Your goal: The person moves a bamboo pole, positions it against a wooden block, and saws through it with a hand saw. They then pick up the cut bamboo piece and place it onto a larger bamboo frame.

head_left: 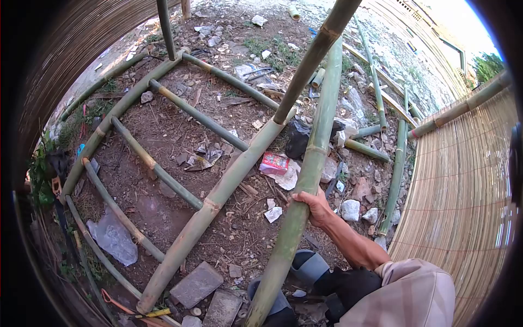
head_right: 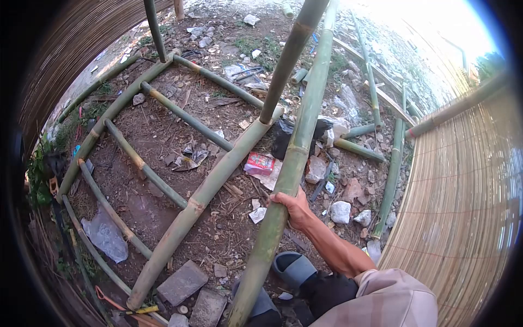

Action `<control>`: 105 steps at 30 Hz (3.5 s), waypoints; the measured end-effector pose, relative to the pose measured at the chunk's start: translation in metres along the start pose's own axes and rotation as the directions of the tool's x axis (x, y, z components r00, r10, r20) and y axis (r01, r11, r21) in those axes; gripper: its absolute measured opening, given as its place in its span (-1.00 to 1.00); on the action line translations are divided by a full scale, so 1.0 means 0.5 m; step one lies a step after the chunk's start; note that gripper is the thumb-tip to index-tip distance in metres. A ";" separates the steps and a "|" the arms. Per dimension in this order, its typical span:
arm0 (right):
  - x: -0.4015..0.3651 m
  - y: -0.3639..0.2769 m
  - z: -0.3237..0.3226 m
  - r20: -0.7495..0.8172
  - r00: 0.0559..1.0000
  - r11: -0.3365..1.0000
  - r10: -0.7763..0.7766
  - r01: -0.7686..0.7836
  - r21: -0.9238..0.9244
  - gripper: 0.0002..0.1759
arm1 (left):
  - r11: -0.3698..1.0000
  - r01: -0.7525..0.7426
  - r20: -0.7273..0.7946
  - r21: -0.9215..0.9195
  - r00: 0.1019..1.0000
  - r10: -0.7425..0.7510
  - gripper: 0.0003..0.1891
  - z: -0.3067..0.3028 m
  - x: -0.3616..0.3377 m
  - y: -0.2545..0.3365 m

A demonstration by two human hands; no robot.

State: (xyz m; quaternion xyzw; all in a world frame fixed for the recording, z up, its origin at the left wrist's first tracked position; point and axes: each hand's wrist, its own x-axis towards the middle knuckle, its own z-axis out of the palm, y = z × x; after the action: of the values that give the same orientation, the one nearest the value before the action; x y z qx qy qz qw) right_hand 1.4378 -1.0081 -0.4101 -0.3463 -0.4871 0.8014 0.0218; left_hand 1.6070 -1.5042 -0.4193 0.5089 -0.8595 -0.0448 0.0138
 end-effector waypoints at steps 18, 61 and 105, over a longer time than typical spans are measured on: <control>0.135 0.082 0.034 -0.107 0.994 0.995 0.012 -0.001 0.104 -0.59 | 0.987 -0.111 -0.281 -0.117 0.957 0.074 -0.48 0.081 0.193 -0.107; 0.424 0.101 0.333 0.036 0.996 0.854 0.083 -0.053 -0.518 -0.25 | 0.455 0.668 0.545 -0.589 0.744 -0.386 -0.33 0.206 0.379 0.275; 0.257 -0.054 0.138 0.858 0.454 -0.314 0.240 0.873 -0.374 -0.39 | 0.598 0.240 0.420 -0.765 0.890 0.180 -0.65 0.081 0.056 0.076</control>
State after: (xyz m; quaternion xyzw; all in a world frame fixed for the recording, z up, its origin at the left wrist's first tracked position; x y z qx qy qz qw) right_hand 1.2922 -0.9992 -0.4374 0.3100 -0.9315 0.1258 -0.1430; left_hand 1.5576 -1.5082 -0.4568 0.4372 -0.7157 -0.5433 0.0378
